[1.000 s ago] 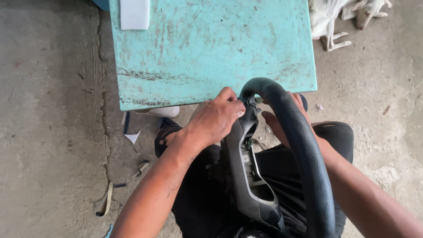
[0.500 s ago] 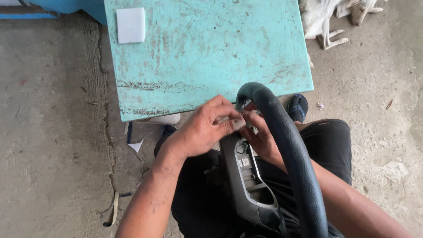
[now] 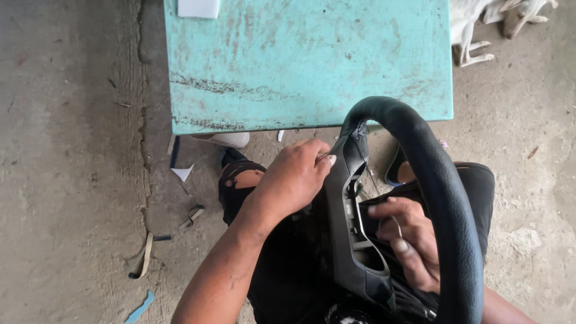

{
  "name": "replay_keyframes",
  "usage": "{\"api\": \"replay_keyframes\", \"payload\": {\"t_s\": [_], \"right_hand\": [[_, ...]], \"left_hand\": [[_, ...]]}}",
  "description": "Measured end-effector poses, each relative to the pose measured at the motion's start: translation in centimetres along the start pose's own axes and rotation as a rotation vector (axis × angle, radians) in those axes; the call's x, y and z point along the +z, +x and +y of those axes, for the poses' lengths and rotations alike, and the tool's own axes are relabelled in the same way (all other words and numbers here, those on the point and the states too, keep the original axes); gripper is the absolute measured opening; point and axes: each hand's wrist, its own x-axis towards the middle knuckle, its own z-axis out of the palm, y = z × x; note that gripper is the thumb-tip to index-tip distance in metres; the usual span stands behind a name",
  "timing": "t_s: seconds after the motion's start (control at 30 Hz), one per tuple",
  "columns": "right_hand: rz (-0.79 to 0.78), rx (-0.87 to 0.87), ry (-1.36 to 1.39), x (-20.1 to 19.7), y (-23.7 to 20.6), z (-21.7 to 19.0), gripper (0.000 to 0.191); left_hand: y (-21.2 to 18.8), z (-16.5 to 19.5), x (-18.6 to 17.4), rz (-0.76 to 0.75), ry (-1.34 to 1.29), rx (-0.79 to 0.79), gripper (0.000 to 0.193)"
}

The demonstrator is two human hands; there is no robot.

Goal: The person sits on the floor and sews a black leather cover onto a steering wheel using a needle and thread. They repeatedly pass the needle through the leather and pull the thread tight to secure the cover around the wheel.

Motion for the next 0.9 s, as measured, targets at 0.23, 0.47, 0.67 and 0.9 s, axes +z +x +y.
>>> {"api": "replay_keyframes", "payload": {"t_s": [0.23, 0.47, 0.67, 0.9], "right_hand": [[0.093, 0.447, 0.423, -1.6, -7.5, 0.1, 0.021], [0.544, 1.059, 0.315, -2.2, -6.5, -1.2, 0.028], [0.117, 0.731, -0.448, -1.4, -0.9, -2.2, 0.022], [0.029, 0.828, -0.253, 0.1, -0.7, -3.4, 0.02]], "left_hand": [[0.2, 1.0, 0.0, 0.042, 0.063, -0.024, 0.014], [-0.5, 2.7, 0.5, 0.03, -0.025, 0.013, 0.014], [-1.4, 3.3, 2.1, -0.013, 0.041, -0.036, 0.017], [-2.8, 2.9, 3.8, 0.18, 0.205, 0.27, 0.009]]}}
